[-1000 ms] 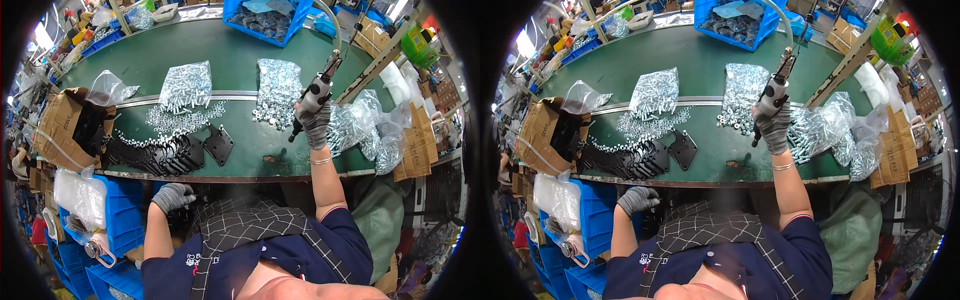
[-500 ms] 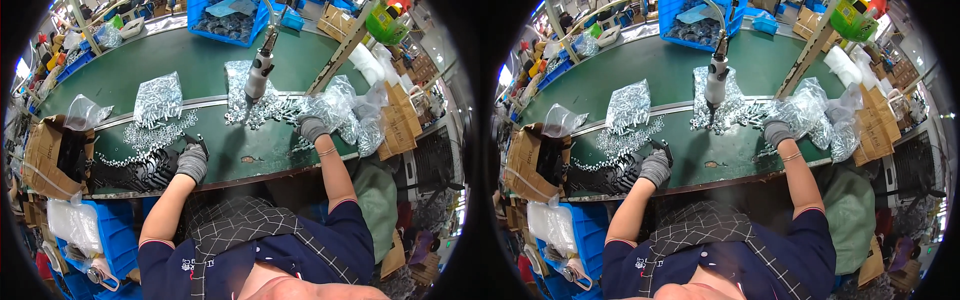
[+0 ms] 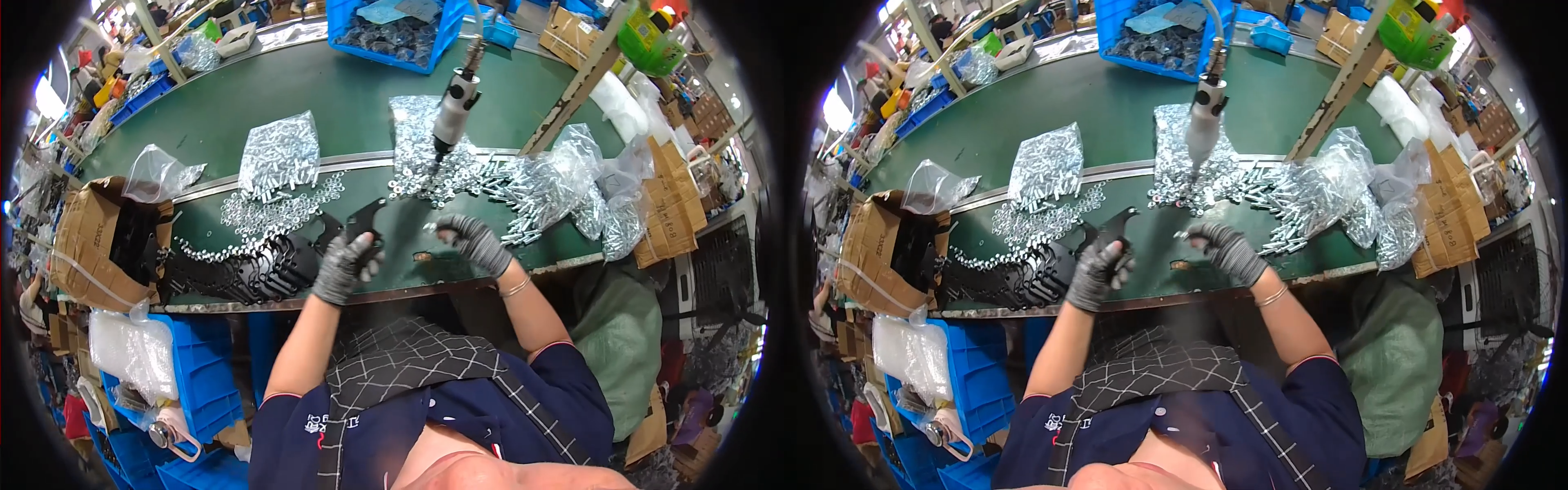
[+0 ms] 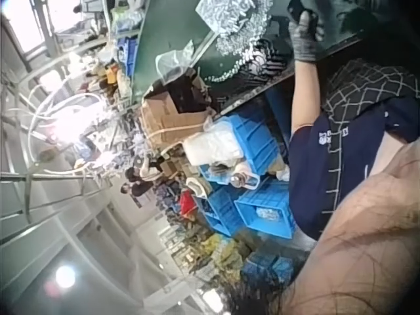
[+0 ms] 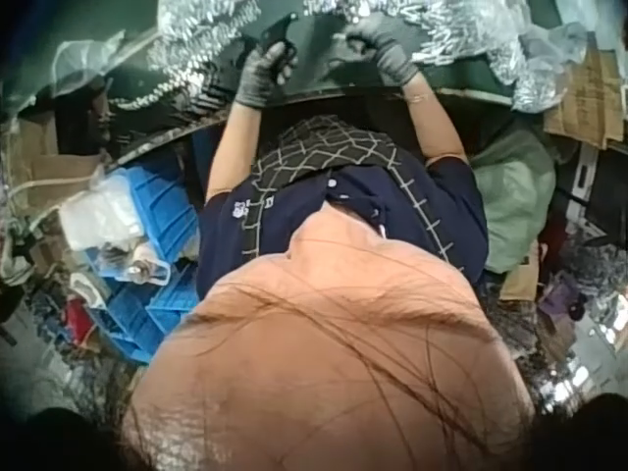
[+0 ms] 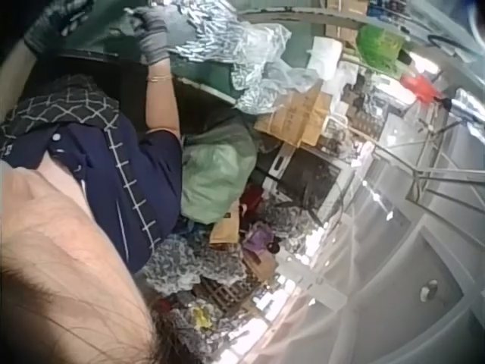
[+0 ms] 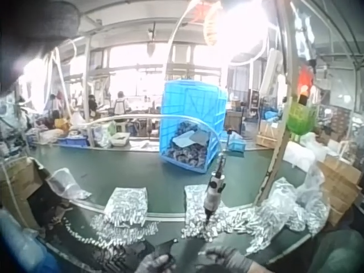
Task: Assembling small hardware components on an industrial production line using a pneumatic tool.
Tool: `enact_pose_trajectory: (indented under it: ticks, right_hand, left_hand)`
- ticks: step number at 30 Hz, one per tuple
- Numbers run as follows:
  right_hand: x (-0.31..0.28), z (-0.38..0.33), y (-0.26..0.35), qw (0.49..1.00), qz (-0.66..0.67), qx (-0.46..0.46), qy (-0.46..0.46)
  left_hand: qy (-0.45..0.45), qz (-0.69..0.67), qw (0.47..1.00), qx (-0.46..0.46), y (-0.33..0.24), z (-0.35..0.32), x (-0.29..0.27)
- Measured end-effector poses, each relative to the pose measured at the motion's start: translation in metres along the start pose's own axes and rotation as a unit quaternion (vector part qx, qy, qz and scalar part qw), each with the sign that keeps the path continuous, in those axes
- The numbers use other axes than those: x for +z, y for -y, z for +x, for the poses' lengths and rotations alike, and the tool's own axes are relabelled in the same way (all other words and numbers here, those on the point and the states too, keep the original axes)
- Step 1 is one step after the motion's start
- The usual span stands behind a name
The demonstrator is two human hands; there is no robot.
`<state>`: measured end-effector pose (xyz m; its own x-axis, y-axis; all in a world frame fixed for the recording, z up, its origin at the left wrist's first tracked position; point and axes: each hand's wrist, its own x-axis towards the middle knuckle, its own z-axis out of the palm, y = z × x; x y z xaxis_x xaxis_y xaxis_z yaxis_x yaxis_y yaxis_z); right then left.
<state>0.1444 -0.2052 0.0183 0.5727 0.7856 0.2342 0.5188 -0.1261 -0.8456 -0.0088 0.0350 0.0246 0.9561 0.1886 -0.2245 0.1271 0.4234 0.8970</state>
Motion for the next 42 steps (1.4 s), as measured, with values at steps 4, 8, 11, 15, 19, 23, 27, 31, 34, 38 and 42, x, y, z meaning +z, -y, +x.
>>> enact_pose_trajectory:
  ticks: [4, 8, 11, 15, 19, 23, 27, 31, 34, 38, 42]
  right_hand:
    - [0.054, 0.0, 0.024, 0.989, 0.137, 0.052, -0.013]
    - [0.067, 0.005, 0.036, 0.995, 0.068, -0.025, -0.063]
    - [0.07, 0.008, 0.048, 0.991, 0.01, -0.095, -0.094]
    - [0.071, 0.005, 0.065, 0.96, -0.153, -0.182, -0.146]
    - [0.072, 0.004, 0.07, 0.961, -0.15, -0.184, -0.139]
    - [0.077, 0.002, 0.059, 0.967, -0.094, -0.164, -0.169]
    - [0.061, -0.004, 0.035, 0.986, -0.052, -0.12, -0.106]
    - [0.009, 0.019, -0.015, 0.967, -0.161, 0.179, -0.079]
    - [-0.012, 0.037, -0.051, 0.918, -0.315, 0.228, -0.074]
    - [-0.016, 0.054, -0.065, 0.884, -0.413, 0.208, -0.064]
    - [-0.017, 0.059, -0.036, 0.877, -0.393, 0.277, -0.007]
  left_hand:
    - [0.015, -0.094, 0.992, -0.079, 0.024, 0.002, 0.012]
    - [0.122, -0.296, 0.943, -0.093, 0.04, 0.002, 0.006]
    - [0.169, -0.389, 0.9, -0.098, 0.048, 0.0, 0.006]
    - [0.175, -0.452, 0.868, -0.103, 0.053, -0.004, 0.008]
    - [0.22, -0.501, 0.833, -0.087, 0.057, -0.006, 0.014]
    - [0.204, -0.5, 0.838, -0.084, 0.058, -0.006, 0.021]
    - [0.105, -0.383, 0.906, -0.145, 0.051, -0.004, 0.02]
    - [0.04, -0.193, 0.976, -0.092, 0.042, 0.016, 0.022]
    - [0.009, -0.126, 0.99, -0.068, 0.043, 0.031, 0.03]
    - [-0.012, -0.094, 0.99, -0.109, 0.046, 0.038, 0.036]
    - [-0.01, -0.099, 0.99, -0.103, 0.047, 0.038, 0.036]
